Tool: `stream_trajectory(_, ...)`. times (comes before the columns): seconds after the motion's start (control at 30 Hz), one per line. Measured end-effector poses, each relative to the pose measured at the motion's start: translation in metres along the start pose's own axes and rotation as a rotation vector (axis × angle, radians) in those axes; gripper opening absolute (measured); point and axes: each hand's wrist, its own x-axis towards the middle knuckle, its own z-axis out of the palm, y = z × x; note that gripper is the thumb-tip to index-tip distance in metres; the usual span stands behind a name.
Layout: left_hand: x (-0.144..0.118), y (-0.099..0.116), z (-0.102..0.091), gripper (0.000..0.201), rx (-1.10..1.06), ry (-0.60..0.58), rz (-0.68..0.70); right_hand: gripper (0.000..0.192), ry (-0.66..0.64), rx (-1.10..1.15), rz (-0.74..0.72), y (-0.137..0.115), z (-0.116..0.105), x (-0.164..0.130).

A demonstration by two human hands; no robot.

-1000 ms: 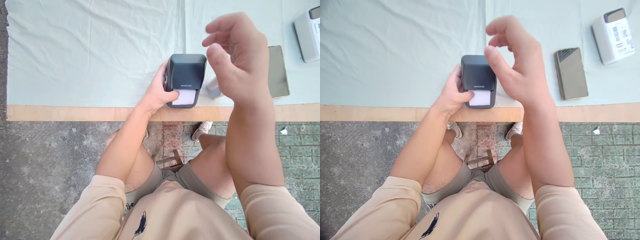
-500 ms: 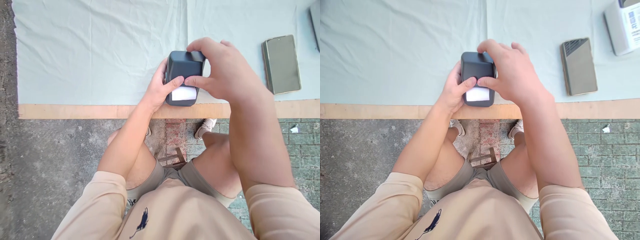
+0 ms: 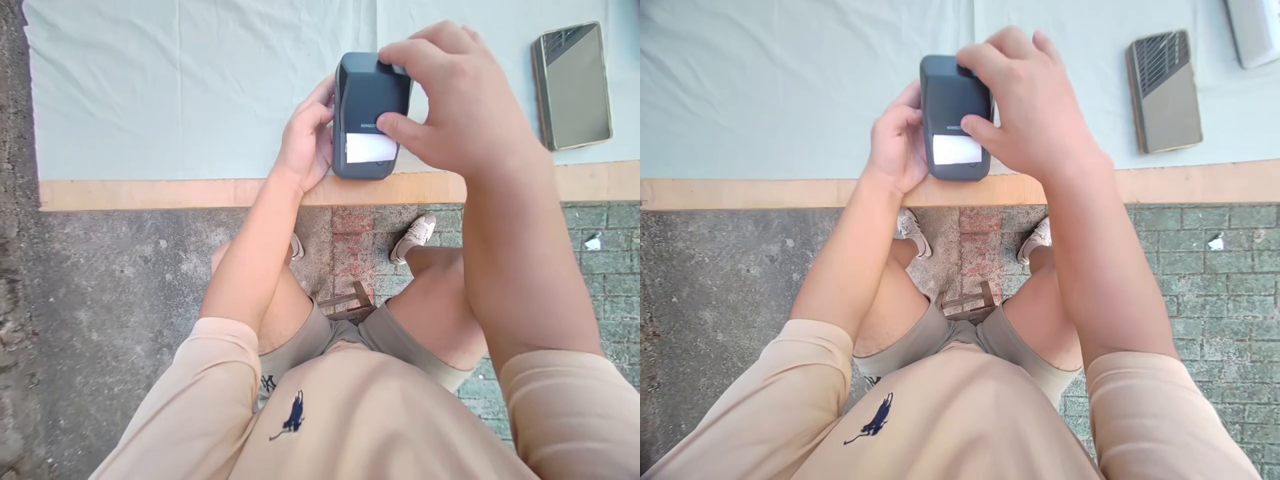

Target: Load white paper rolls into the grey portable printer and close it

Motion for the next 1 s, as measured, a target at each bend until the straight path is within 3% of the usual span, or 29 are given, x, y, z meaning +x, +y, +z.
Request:
stream_trajectory(0.23,0.010,-0.004,-0.007,0.024,0.047,-0.088,0.024,0.060,-0.076,-0.025,0.122,-0.007,-0.004,0.001)
stream_trajectory(0.33,0.012,-0.004,-0.007,0.030,0.035,-0.101,0.022,0.061,-0.060,-0.003,0.137,-0.009,-0.003,0.000)
stream_trajectory(0.57,0.004,0.005,0.003,0.033,0.023,-0.020,0.025,0.057,0.024,0.124,0.073,-0.006,0.006,-0.002)
stream_trajectory(0.8,-0.002,0.016,0.012,0.040,-0.023,0.011,0.005,0.051,-0.059,0.009,0.062,-0.009,-0.001,-0.001)
stream_trajectory(1.0,-0.005,0.021,0.010,0.037,0.051,0.002,-0.057,0.063,-0.133,0.025,0.059,-0.006,-0.007,-0.003)
